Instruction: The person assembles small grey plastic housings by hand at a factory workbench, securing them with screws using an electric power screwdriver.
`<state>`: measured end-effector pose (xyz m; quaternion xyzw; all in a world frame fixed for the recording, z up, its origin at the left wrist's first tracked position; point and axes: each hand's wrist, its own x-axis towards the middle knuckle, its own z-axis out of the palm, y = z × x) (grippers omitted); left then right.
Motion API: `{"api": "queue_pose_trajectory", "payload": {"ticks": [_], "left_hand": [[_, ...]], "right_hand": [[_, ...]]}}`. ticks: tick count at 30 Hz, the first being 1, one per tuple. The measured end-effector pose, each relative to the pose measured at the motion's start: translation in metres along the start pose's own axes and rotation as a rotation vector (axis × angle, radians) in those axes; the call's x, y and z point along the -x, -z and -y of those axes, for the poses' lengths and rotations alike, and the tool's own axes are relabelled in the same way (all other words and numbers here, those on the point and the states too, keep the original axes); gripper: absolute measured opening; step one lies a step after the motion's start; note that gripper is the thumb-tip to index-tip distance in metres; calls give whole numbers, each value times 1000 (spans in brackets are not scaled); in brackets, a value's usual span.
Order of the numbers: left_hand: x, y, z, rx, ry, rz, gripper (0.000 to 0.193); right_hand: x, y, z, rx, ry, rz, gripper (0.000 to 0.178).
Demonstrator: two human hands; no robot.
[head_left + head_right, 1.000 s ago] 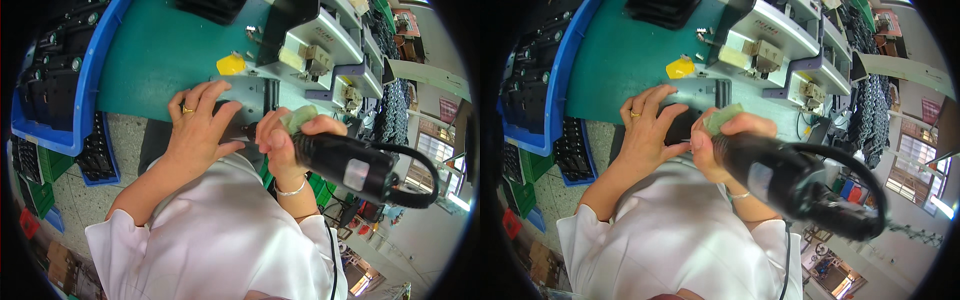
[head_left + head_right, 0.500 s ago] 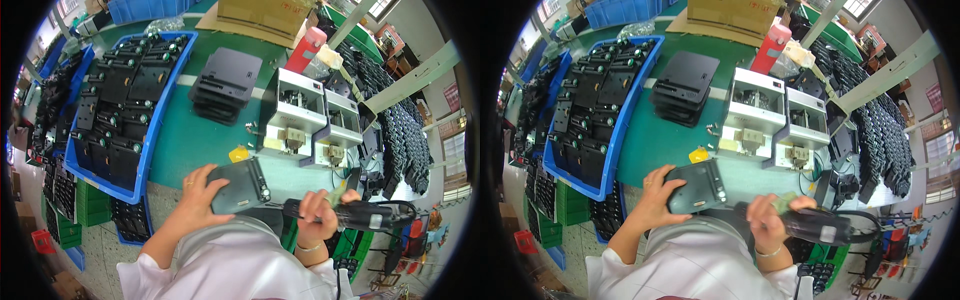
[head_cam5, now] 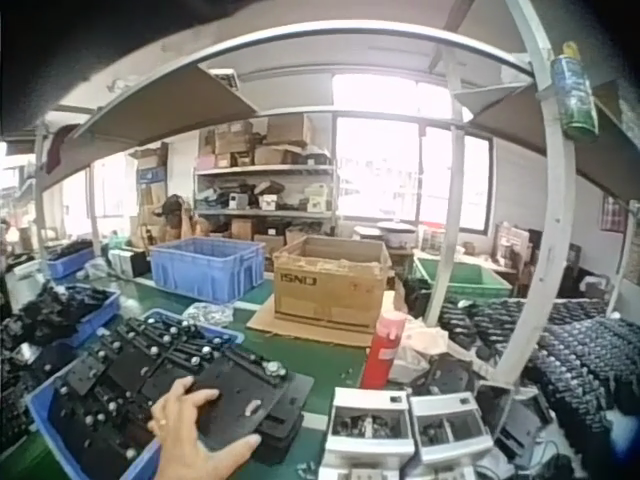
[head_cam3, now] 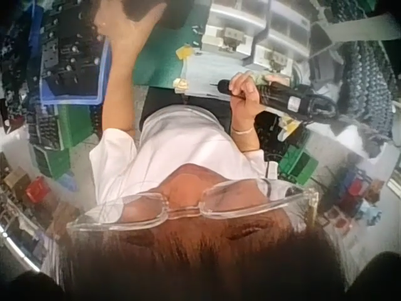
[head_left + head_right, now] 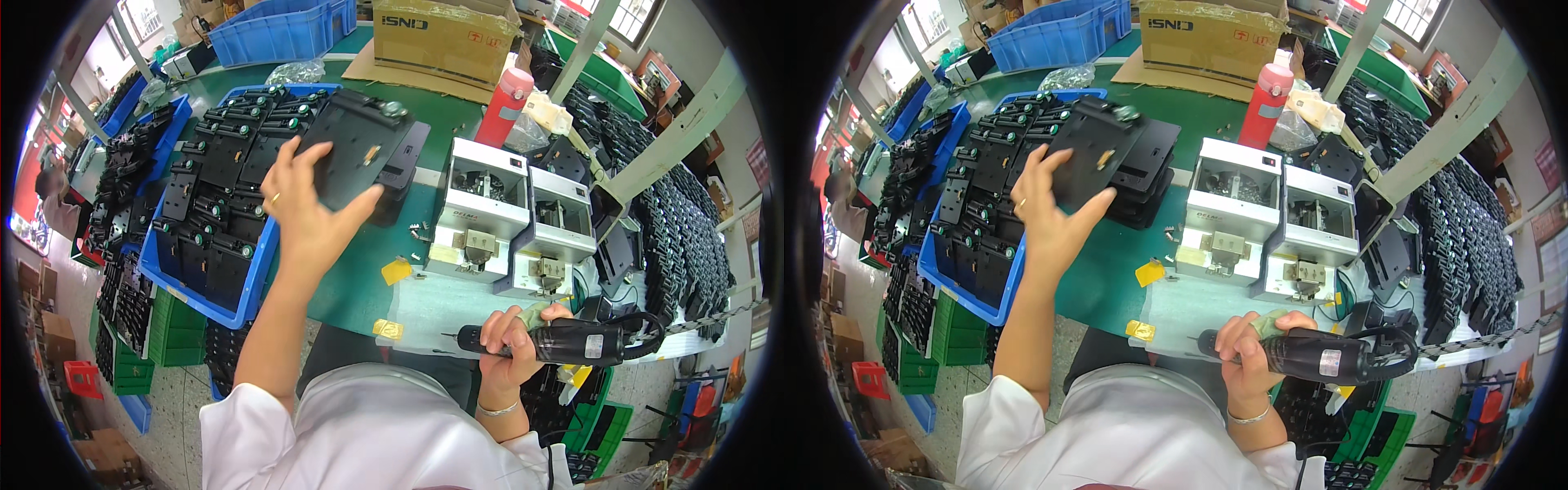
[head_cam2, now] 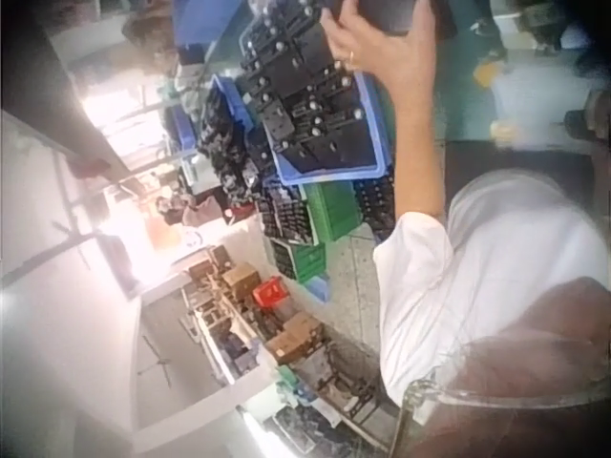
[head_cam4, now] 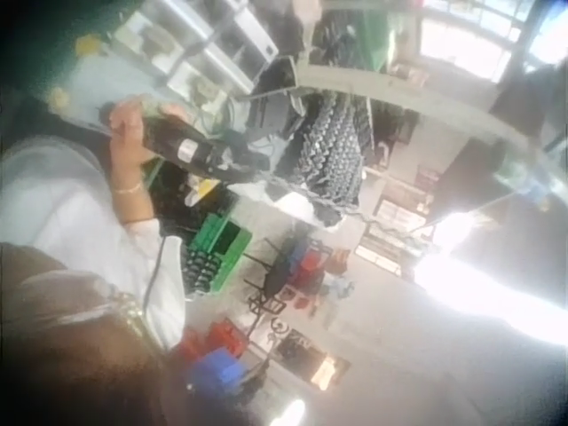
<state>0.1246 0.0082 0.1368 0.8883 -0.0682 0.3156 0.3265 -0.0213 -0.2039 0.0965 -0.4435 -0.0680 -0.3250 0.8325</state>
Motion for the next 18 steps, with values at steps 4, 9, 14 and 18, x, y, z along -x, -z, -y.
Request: {"api": "queue_pose_trajectory", "payload": {"ticks": [4,9,14,18], "left_hand": [[-20,-44,-9,-132,-10,-72,78],[-16,-69,-12,-244,148,58,81],[-9,-72,-7,-288,117,21,85],[-6,-65,-15,-306,103,82,92]], "right_hand": [[-1,4,3,18,11,-36,42],[0,15,6,70,12,-106,41],[-3,16,5,61,25,-165,41],[-4,16,7,114,70,-203,40]]}}
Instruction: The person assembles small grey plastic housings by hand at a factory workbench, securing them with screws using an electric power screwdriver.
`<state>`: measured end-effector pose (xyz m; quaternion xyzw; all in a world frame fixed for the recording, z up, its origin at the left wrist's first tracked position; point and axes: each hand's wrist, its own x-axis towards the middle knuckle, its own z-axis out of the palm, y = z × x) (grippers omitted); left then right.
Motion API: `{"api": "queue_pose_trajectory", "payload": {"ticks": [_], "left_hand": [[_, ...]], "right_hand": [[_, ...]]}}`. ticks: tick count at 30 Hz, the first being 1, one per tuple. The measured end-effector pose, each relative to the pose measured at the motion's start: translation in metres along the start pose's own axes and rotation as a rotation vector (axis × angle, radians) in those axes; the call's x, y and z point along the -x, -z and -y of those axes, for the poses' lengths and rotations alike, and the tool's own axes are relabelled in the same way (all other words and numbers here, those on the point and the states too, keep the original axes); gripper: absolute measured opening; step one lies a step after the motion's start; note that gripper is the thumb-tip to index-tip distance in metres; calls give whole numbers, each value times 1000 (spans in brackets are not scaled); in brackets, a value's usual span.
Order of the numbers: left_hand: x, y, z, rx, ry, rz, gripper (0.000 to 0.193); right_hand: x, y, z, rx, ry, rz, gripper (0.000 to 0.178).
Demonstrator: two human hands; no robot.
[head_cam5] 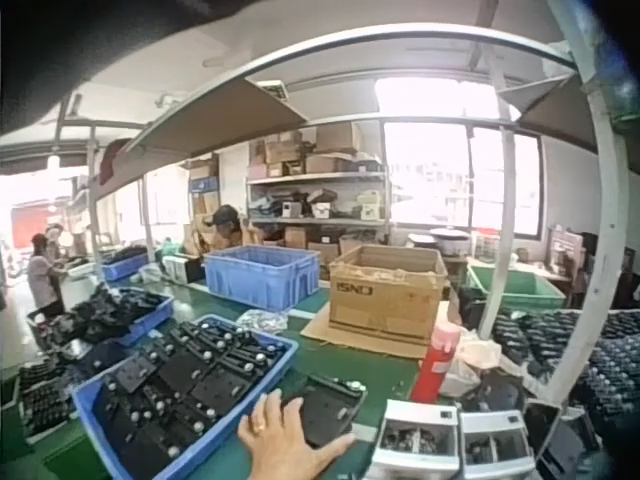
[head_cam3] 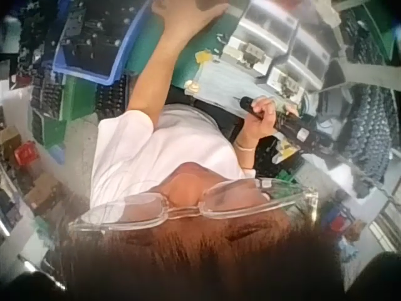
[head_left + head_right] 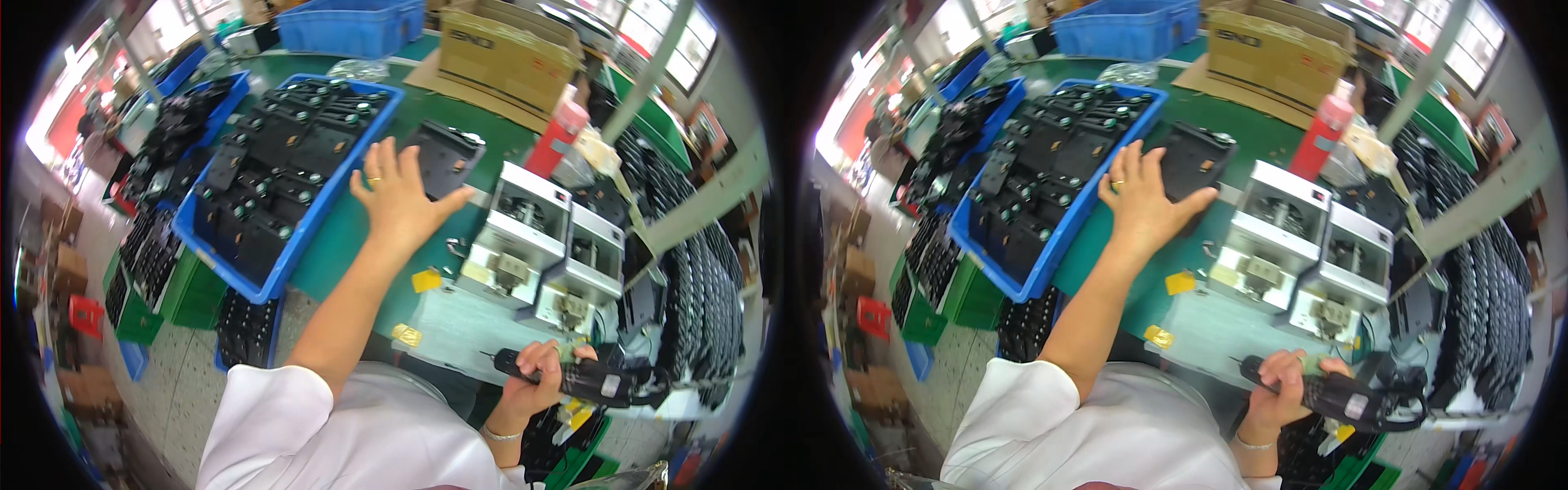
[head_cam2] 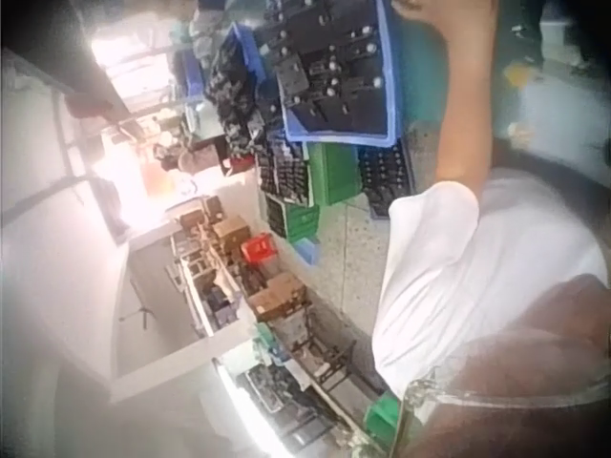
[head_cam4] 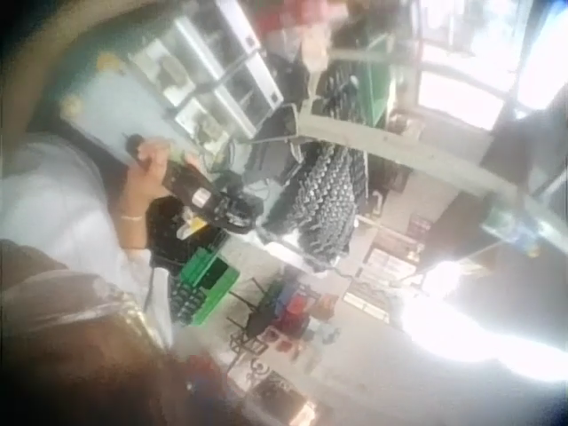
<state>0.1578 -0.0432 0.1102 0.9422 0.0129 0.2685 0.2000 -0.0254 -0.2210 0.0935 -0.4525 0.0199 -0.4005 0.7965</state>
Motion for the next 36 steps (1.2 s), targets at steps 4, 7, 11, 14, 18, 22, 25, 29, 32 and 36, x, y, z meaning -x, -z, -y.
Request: {"api": "queue_pose_trajectory", "payload": {"ticks": [4,7,11,14,18,22,25,29,32,36], "left_hand": [[9,47,15,56,-160,-67,95],[-7,81,70,-30,-270,-152,89],[-29,110,180,-239,29,6,86],[-16,143,245,-400,209,-26,89],[7,165,311,-453,401,22,90],[8,165,359,-397,536,77,95],[2,149,376,-369,500,106,97],[-29,134,375,-415,421,217,96],[-28,141,452,-394,249,195,85],[-28,151,566,-281,201,190,68]], "right_hand": [[-3,9,-2,9,13,-15,40],[-8,23,-3,20,51,101,31],[-15,38,-2,0,6,157,31],[-15,45,-2,48,21,142,31],[-15,46,-2,80,37,98,30],[-24,43,-5,108,35,69,30],[-25,37,4,133,53,66,30],[-28,52,15,66,-11,28,26],[-48,42,9,116,54,22,21],[-76,15,4,122,219,-72,41]]}}
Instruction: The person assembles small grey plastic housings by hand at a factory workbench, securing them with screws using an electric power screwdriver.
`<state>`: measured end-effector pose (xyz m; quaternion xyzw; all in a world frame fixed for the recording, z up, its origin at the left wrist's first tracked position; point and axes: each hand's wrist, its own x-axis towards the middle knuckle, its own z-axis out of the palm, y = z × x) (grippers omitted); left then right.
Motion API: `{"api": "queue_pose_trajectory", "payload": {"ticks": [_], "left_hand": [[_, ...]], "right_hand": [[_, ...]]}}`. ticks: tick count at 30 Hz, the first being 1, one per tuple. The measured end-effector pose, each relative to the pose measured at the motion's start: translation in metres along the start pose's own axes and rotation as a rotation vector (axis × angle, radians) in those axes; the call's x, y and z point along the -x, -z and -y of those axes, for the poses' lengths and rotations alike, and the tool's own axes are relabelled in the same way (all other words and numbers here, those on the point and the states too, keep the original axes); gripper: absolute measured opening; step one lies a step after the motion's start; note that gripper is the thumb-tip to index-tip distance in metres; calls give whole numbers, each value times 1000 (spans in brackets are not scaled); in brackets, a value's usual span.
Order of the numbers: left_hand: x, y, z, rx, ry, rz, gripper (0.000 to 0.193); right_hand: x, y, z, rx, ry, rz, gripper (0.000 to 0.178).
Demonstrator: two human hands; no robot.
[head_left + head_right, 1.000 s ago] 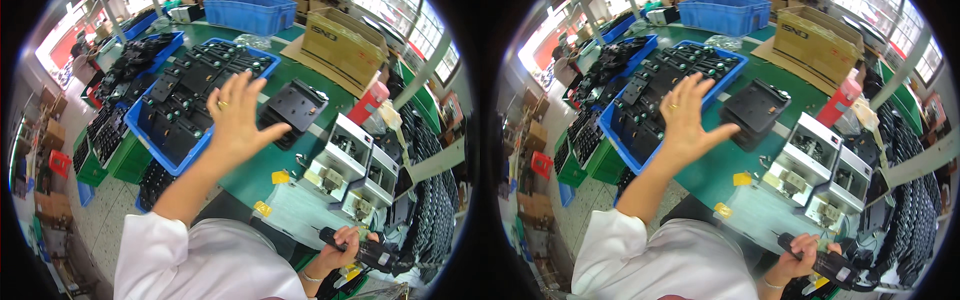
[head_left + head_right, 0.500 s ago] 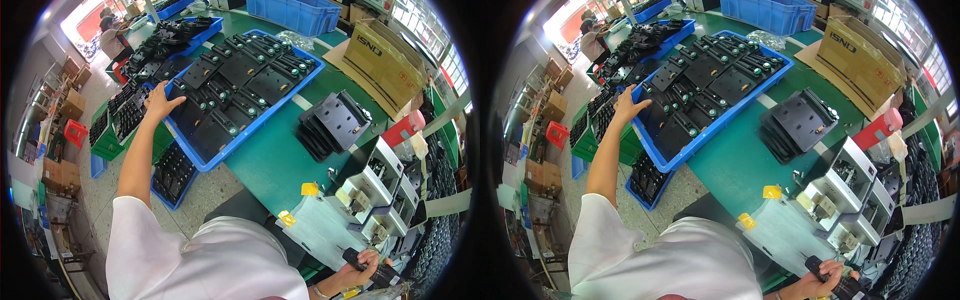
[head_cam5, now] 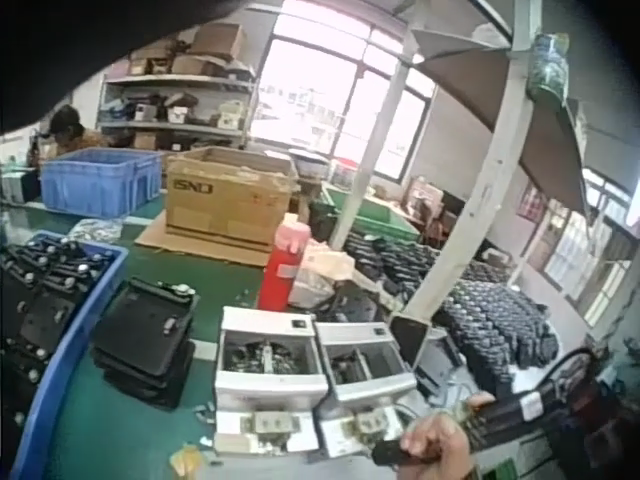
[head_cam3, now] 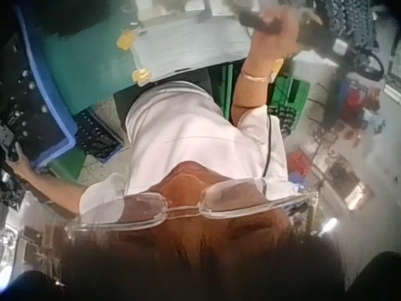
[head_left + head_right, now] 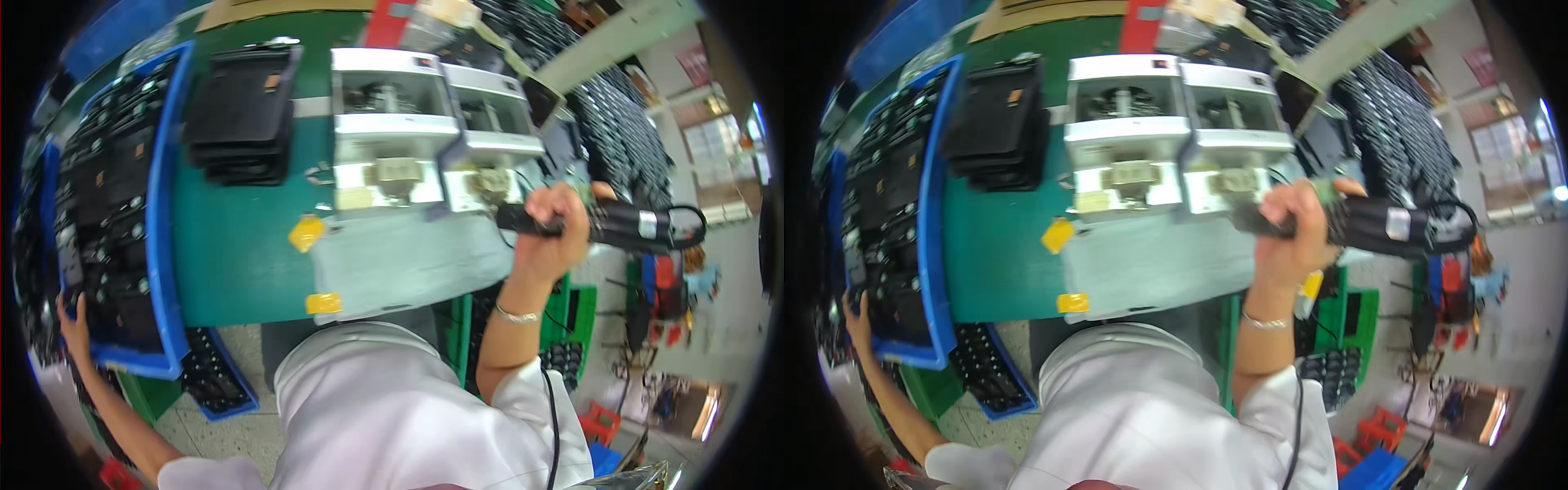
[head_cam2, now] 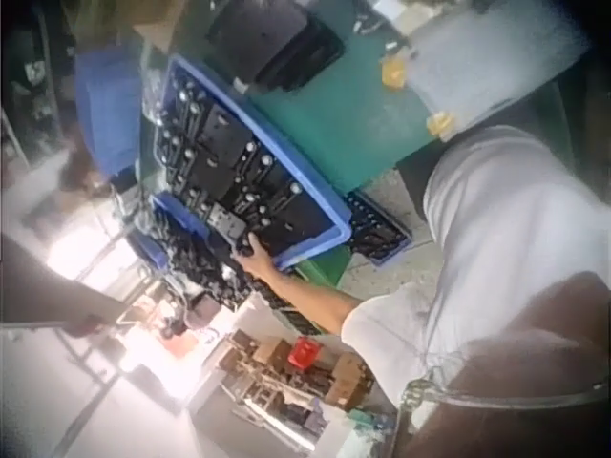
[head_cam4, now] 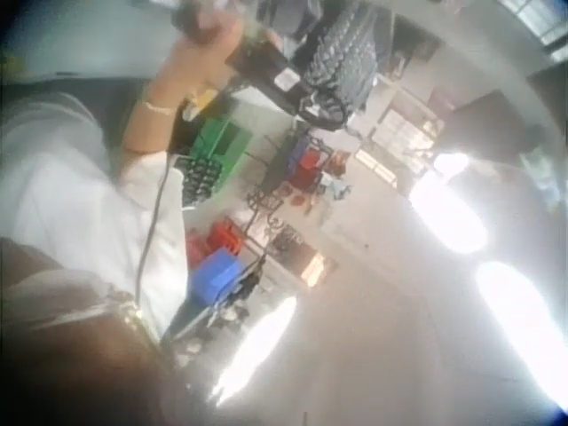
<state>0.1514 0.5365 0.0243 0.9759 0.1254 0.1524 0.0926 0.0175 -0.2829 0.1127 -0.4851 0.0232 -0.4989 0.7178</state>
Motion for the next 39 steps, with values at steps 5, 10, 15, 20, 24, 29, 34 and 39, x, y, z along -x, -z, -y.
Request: {"api": "queue_pose_trajectory", "payload": {"ticks": [5,10,15,20,24,29,34,39], "left_hand": [[-32,-25,30,76,-151,-33,57],[-43,-42,36,493,-49,-16,53],[-53,-25,39,457,-112,-9,48],[-39,6,-21,436,-179,-41,52],[-6,42,-101,300,-272,7,71],[86,85,-308,216,-587,14,96],[174,92,-428,107,-754,162,103],[224,45,-499,465,-861,415,102]], "right_hand": [[-8,0,4,-28,29,92,40],[-3,-23,-3,-239,-29,181,43],[8,-38,-29,-80,-24,353,41],[14,-45,-38,-22,24,426,39],[14,-49,-42,-131,-25,377,42],[11,-57,-40,-125,-48,423,44],[-2,-58,-46,-91,-61,744,43],[-8,-68,-42,62,-123,760,43]]}}
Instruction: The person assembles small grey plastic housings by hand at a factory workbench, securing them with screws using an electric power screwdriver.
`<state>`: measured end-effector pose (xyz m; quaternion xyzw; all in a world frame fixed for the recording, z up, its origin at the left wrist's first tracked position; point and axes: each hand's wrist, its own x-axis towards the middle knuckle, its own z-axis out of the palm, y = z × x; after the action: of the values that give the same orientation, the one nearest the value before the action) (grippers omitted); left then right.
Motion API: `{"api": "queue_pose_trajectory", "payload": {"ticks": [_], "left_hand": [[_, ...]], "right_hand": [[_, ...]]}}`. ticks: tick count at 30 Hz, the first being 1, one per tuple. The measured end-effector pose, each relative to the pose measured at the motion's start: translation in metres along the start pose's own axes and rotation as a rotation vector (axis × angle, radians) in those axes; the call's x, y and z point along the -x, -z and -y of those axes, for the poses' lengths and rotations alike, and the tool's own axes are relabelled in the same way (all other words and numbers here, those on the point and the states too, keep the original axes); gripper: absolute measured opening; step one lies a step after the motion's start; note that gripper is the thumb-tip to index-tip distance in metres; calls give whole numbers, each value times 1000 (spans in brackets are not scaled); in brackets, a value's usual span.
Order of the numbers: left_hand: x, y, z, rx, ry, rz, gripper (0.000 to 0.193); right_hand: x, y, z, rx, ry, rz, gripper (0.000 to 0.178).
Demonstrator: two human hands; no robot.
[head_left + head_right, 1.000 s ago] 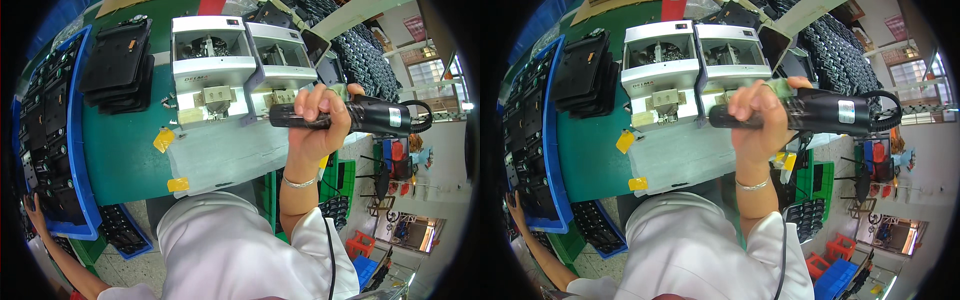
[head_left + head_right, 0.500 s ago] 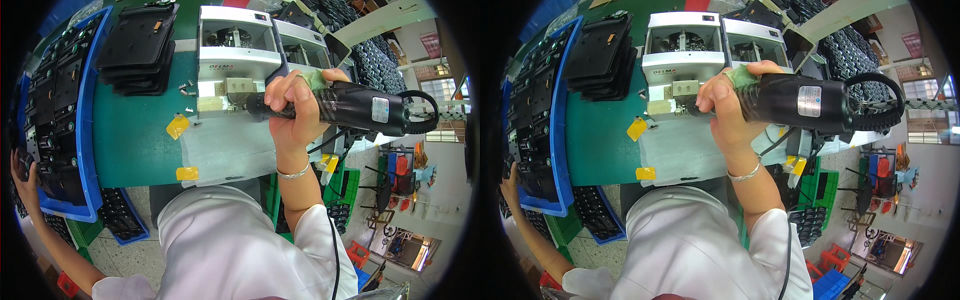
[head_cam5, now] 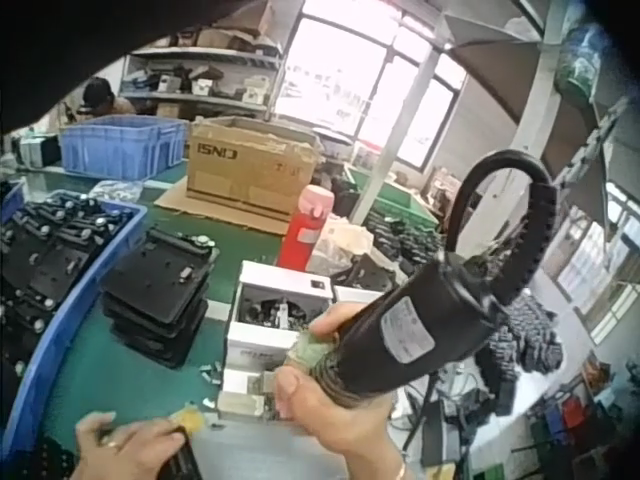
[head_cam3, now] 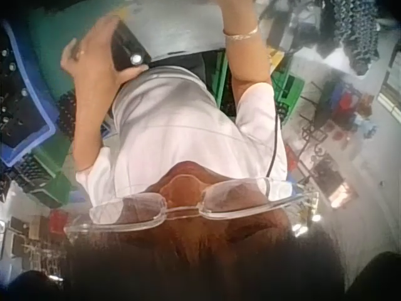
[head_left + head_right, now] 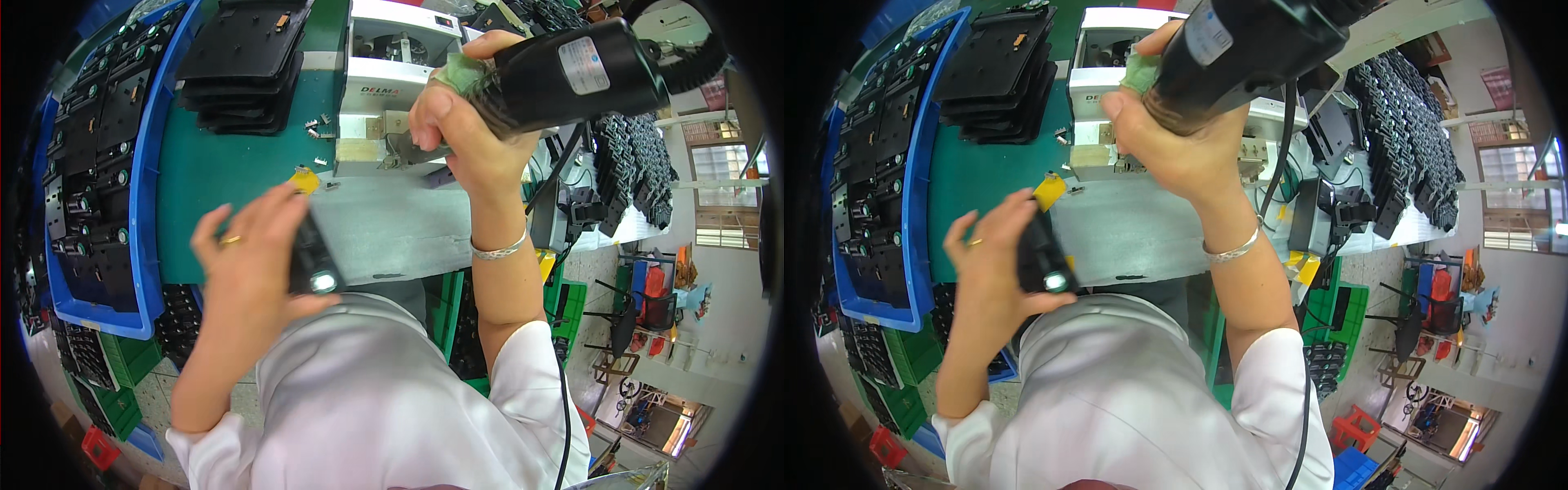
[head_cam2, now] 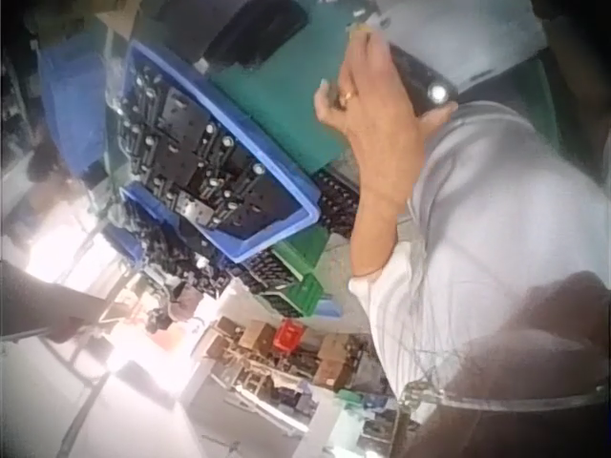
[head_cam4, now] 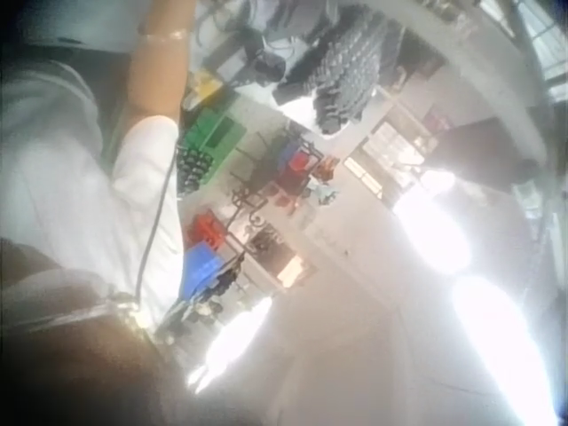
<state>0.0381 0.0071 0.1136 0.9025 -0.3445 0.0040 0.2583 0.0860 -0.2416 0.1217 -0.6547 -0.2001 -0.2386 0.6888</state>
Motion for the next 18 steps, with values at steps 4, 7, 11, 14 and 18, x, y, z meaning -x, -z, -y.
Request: {"api": "queue_pose_trajectory", "payload": {"ticks": [4,7,11,14,18], "left_hand": [[-10,-54,-5,92,-57,65,96],[-15,-76,-9,49,-138,62,96],[-20,-92,-6,25,-155,81,93],[-21,-93,-6,60,-113,122,96],[-11,-90,-4,92,-153,9,75]], "right_hand": [[9,-3,3,-193,-14,-101,40],[25,0,18,-113,31,-60,40],[54,1,34,-222,-19,-130,42],[75,-2,37,-262,-89,-212,48],[93,-7,37,-208,-162,-270,49]]}}
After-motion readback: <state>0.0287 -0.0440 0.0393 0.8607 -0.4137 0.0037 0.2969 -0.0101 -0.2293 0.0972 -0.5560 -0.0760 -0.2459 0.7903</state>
